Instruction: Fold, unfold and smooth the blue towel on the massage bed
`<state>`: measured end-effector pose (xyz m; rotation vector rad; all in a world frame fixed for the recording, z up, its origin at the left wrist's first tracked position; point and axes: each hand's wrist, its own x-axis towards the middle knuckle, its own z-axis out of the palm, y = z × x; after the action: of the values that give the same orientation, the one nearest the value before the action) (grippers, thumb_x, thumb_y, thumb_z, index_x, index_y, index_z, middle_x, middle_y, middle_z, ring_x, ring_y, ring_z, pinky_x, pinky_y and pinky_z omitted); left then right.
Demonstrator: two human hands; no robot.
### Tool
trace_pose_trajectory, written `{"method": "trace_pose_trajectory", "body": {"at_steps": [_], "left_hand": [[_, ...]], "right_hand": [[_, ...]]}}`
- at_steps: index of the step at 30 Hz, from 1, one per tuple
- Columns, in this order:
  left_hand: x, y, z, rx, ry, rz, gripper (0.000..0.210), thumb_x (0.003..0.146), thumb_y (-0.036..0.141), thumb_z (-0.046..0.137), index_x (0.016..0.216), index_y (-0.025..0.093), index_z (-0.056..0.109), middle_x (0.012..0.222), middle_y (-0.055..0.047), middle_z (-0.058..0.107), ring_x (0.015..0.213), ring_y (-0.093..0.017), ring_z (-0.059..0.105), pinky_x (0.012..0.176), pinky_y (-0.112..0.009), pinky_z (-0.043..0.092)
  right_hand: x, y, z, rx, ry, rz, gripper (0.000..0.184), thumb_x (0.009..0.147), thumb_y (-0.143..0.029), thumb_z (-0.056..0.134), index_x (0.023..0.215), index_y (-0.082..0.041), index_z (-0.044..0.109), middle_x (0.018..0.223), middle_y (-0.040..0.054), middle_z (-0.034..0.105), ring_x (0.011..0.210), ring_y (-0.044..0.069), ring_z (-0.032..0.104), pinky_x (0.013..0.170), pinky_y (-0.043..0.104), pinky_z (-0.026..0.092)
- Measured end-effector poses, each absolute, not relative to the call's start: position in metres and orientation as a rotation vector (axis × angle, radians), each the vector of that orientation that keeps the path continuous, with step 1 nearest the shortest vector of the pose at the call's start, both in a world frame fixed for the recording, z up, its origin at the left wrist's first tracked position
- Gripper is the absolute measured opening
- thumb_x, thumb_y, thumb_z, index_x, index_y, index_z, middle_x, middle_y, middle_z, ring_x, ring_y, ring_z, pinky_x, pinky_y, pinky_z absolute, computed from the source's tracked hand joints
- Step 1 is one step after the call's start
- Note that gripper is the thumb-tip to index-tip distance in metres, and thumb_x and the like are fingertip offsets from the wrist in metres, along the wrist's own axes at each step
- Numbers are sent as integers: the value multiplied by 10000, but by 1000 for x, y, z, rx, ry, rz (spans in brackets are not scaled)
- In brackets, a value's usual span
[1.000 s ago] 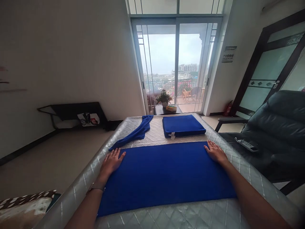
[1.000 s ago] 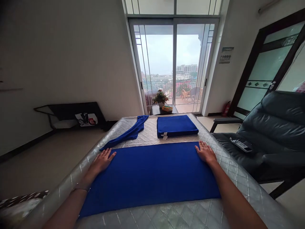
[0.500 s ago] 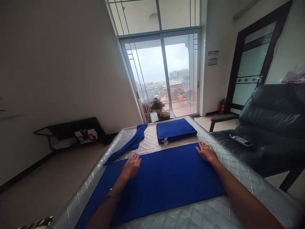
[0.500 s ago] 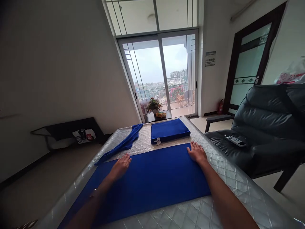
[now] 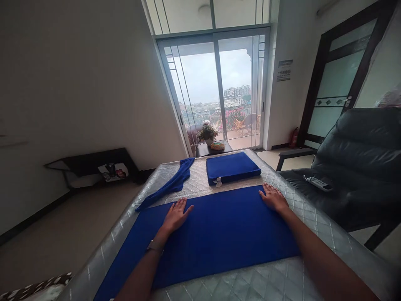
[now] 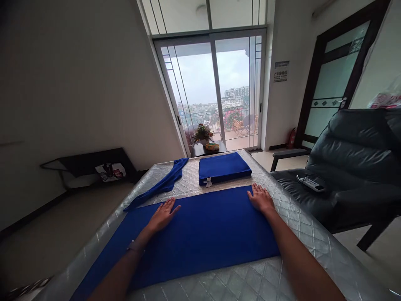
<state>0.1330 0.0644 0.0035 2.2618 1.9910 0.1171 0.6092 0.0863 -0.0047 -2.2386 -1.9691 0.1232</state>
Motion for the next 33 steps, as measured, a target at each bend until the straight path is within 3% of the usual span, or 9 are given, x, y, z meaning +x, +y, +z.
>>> {"method": "trace_pose_trajectory", "body": {"at_steps": [9, 17, 24, 28, 33], "left_hand": [[-17, 50, -6, 1984, 2373, 99, 880, 964, 694, 189, 1603, 88, 201, 1677, -144, 180, 1553, -287, 159, 1251, -501, 166], [-24, 50, -11, 1996, 2326, 224, 833, 992, 661, 159, 1594, 92, 247, 1672, -160, 201, 1550, -286, 185, 1248, -500, 178], [-30, 51, -14, 1992, 2322, 315, 815, 1001, 651, 181, 1578, 89, 304, 1655, -173, 259, 1537, -294, 234, 1243, -482, 209], [-26, 49, -15, 1997, 2330, 319, 865, 979, 693, 190, 1586, 83, 276, 1659, -180, 238, 1542, -303, 217, 1249, -493, 176], [-20, 46, -10, 1992, 2362, 316, 881, 965, 714, 168, 1586, 100, 291, 1657, -167, 263, 1536, -306, 240, 1241, -498, 199]], "right_hand": [[616, 92, -11, -2257, -1986, 110, 732, 999, -511, 183, 1613, -119, 248, 1680, 79, 234, 1545, 235, 182, 1256, 420, 134], [624, 95, -12, -2290, -2066, 71, 755, 994, -507, 166, 1616, -84, 215, 1688, 85, 197, 1551, 220, 151, 1260, 398, 130], [628, 93, -9, -2302, -2079, 83, 721, 1002, -486, 159, 1629, -129, 186, 1694, 65, 174, 1551, 216, 150, 1257, 442, 146], [624, 89, -4, -2313, -2083, 64, 721, 1009, -481, 133, 1623, -109, 197, 1691, 84, 179, 1549, 216, 163, 1255, 439, 148], [606, 84, 13, -2488, -2016, -69, 676, 1013, -463, 179, 1617, -168, 254, 1681, 49, 224, 1541, 271, 192, 1246, 512, 143]]}}
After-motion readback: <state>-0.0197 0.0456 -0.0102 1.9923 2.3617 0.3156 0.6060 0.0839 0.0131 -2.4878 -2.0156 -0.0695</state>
